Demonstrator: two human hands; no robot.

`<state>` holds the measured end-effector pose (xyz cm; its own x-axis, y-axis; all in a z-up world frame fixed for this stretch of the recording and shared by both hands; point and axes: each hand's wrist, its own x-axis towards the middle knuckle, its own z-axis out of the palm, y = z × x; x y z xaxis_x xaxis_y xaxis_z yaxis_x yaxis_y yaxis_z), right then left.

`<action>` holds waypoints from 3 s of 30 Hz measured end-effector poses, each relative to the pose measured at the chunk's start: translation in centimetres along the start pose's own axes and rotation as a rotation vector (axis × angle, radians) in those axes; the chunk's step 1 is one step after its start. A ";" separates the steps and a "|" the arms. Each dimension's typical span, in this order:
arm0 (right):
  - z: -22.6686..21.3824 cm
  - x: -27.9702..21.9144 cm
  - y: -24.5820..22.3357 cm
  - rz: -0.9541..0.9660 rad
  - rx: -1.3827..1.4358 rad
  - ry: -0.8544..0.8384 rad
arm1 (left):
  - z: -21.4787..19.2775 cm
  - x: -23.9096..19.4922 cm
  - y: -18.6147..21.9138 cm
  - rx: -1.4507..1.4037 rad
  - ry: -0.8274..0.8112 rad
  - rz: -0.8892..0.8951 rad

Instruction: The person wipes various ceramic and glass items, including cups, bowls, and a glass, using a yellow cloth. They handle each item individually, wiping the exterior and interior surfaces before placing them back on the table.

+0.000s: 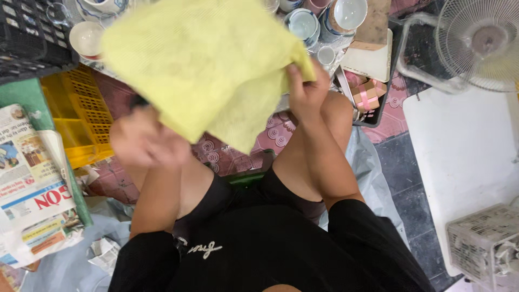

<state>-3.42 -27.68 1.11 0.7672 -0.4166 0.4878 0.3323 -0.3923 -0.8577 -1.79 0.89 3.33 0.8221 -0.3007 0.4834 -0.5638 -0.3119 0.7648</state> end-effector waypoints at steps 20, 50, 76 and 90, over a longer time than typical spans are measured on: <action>2.9 0.3 -4.0 -0.226 0.029 -0.503 | 1.4 3.3 2.6 -0.296 -0.256 -0.316; 3.3 0.7 -6.5 -0.283 -0.104 -0.705 | 2.8 0.8 -3.9 -0.746 0.155 -0.445; 3.3 -1.4 -2.4 0.119 -0.154 -0.313 | 2.6 1.0 -1.4 -0.624 -0.086 -0.187; 5.8 -1.7 -6.6 -0.119 0.011 -0.434 | 3.9 -1.0 -3.6 -0.557 0.123 -0.172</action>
<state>-3.75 -19.66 5.06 0.8814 0.0147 0.4721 0.4365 -0.4071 -0.8024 -0.88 -1.21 -1.60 0.9198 -0.1709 0.3531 -0.3226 0.1825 0.9288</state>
